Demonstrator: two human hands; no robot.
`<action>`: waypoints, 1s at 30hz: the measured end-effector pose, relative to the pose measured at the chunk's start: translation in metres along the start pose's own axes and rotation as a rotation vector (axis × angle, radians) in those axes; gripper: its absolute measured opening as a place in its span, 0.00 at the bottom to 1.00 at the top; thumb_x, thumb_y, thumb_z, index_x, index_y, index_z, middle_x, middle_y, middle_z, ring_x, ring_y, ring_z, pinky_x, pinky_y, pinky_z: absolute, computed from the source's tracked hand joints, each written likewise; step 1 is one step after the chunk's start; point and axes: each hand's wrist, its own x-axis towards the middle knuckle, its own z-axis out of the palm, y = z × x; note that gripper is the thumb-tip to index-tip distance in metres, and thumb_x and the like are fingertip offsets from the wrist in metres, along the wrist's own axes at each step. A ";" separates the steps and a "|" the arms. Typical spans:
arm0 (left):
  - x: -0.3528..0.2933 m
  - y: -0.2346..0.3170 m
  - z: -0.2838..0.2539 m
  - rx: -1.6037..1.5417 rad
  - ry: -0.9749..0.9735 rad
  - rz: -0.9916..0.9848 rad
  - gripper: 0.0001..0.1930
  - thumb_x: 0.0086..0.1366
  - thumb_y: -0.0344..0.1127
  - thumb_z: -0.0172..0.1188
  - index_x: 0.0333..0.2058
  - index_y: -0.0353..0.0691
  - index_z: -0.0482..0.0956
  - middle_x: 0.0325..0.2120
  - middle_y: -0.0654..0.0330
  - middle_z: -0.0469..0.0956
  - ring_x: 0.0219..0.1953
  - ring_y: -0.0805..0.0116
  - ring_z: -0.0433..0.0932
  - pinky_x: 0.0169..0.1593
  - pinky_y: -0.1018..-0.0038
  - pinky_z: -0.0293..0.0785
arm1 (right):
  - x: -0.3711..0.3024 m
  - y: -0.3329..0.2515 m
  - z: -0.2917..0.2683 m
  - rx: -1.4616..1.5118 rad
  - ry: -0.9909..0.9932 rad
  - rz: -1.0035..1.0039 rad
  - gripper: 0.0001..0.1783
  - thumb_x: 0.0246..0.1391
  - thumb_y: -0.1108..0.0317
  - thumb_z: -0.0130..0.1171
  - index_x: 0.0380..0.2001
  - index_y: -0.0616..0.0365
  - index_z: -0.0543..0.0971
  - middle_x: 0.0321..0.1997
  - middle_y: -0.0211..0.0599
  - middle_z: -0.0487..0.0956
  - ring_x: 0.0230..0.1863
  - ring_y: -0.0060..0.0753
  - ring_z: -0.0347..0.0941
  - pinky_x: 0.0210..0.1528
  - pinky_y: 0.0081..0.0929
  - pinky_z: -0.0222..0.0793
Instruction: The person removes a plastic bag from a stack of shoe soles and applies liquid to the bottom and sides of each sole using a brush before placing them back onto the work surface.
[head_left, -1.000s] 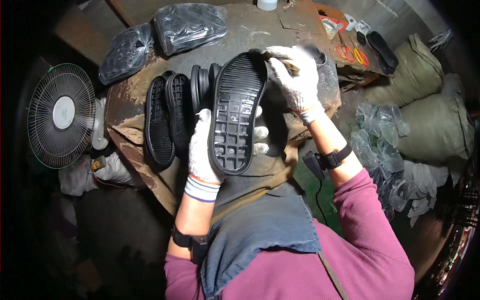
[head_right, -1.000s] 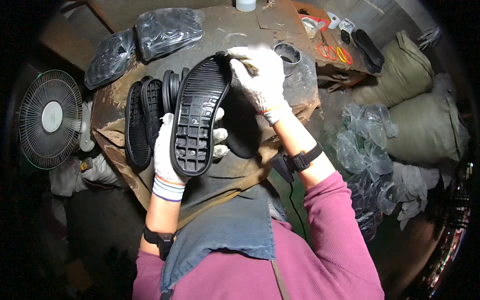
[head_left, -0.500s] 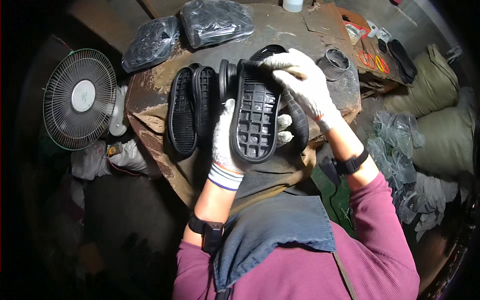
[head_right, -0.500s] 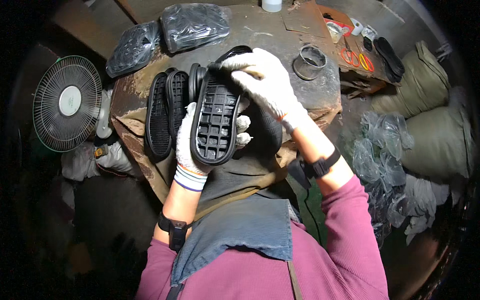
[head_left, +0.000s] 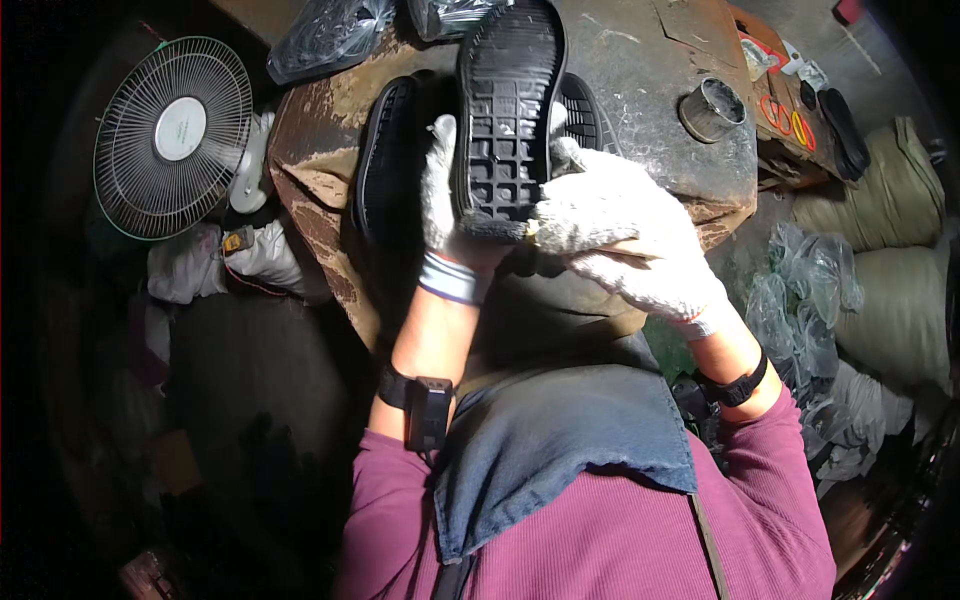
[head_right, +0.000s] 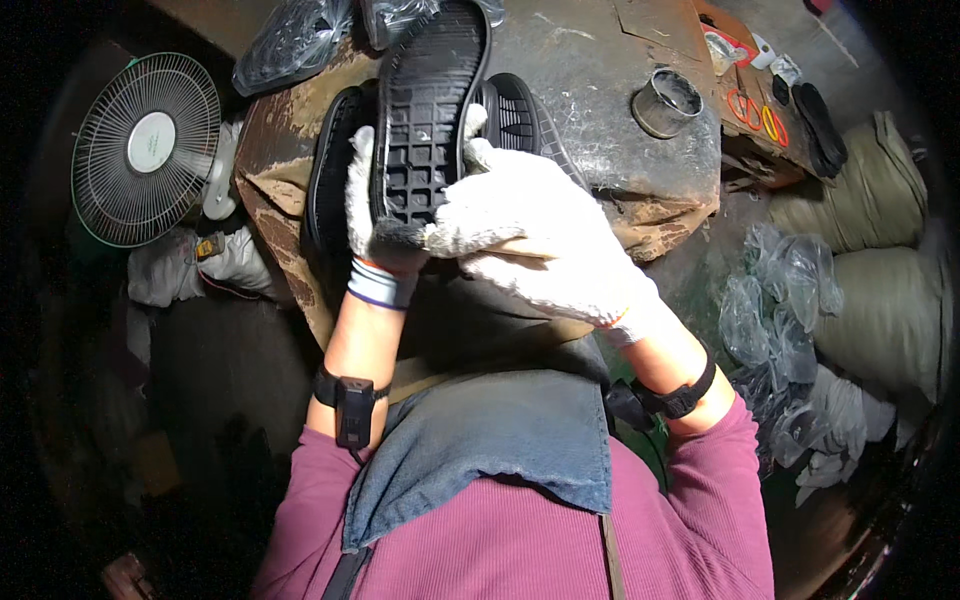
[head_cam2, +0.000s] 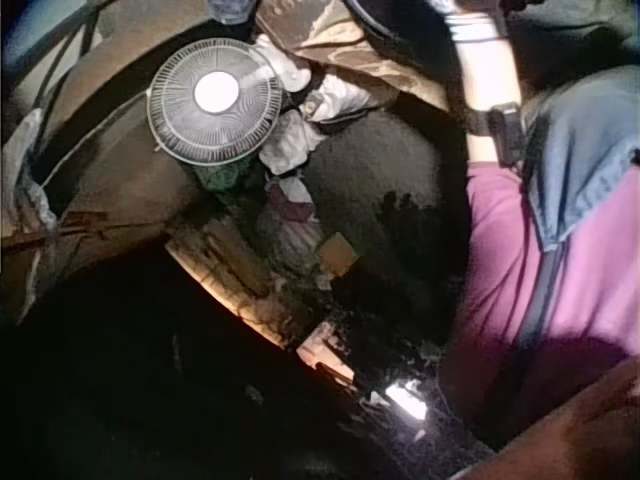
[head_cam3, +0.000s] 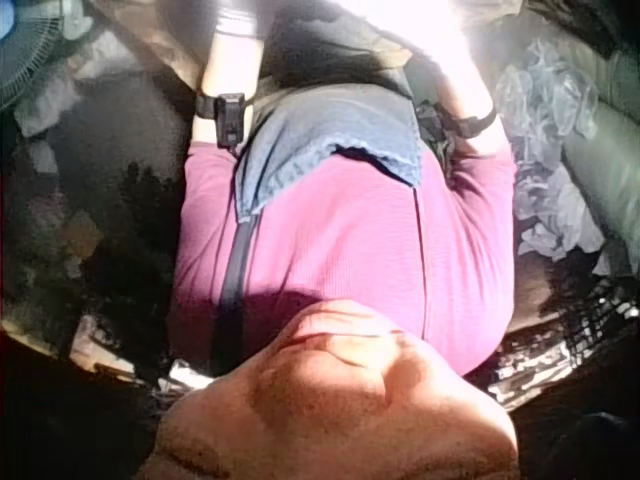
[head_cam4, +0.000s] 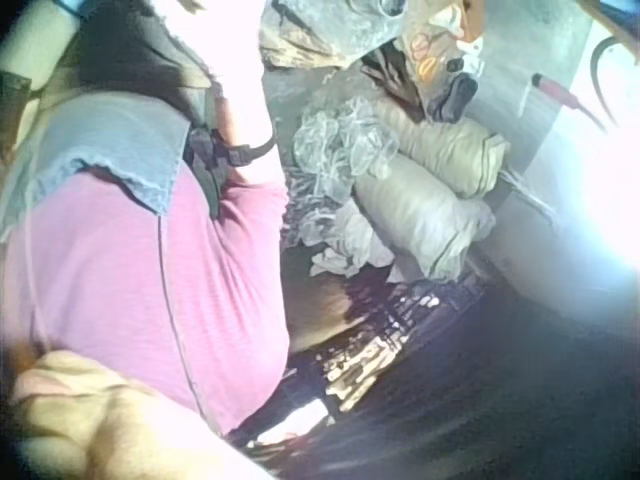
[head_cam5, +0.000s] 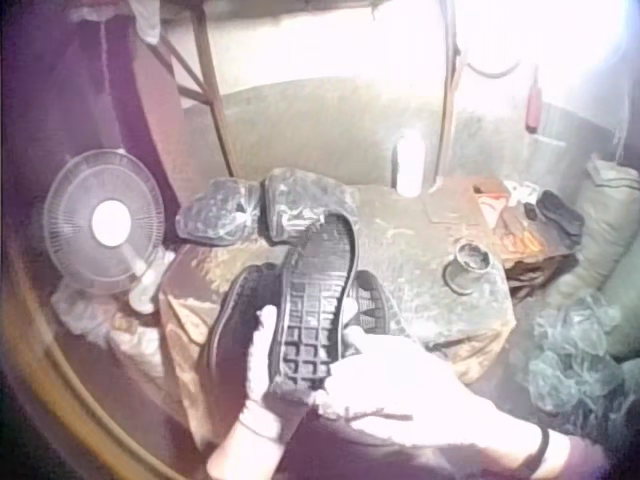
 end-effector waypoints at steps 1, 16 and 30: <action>-0.002 0.010 -0.004 0.023 -0.100 -0.041 0.47 0.76 0.62 0.51 0.76 0.28 0.51 0.72 0.36 0.62 0.68 0.36 0.71 0.67 0.43 0.75 | -0.003 -0.003 -0.001 0.067 -0.019 0.047 0.17 0.55 0.62 0.72 0.49 0.46 0.89 0.56 0.28 0.86 0.65 0.41 0.75 0.74 0.50 0.64; -0.015 0.036 0.038 1.151 0.098 0.037 0.34 0.75 0.45 0.62 0.70 0.27 0.66 0.57 0.39 0.80 0.56 0.54 0.84 0.61 0.62 0.83 | 0.017 -0.013 0.012 0.196 0.047 0.255 0.12 0.51 0.65 0.73 0.39 0.55 0.88 0.38 0.38 0.88 0.40 0.39 0.86 0.48 0.34 0.81; -0.032 0.022 0.006 0.641 0.243 -0.135 0.30 0.80 0.48 0.53 0.71 0.32 0.65 0.59 0.42 0.79 0.53 0.45 0.85 0.54 0.54 0.87 | 0.048 0.105 -0.047 -0.168 0.344 0.433 0.12 0.64 0.65 0.66 0.49 0.51 0.87 0.43 0.26 0.89 0.41 0.20 0.82 0.44 0.22 0.76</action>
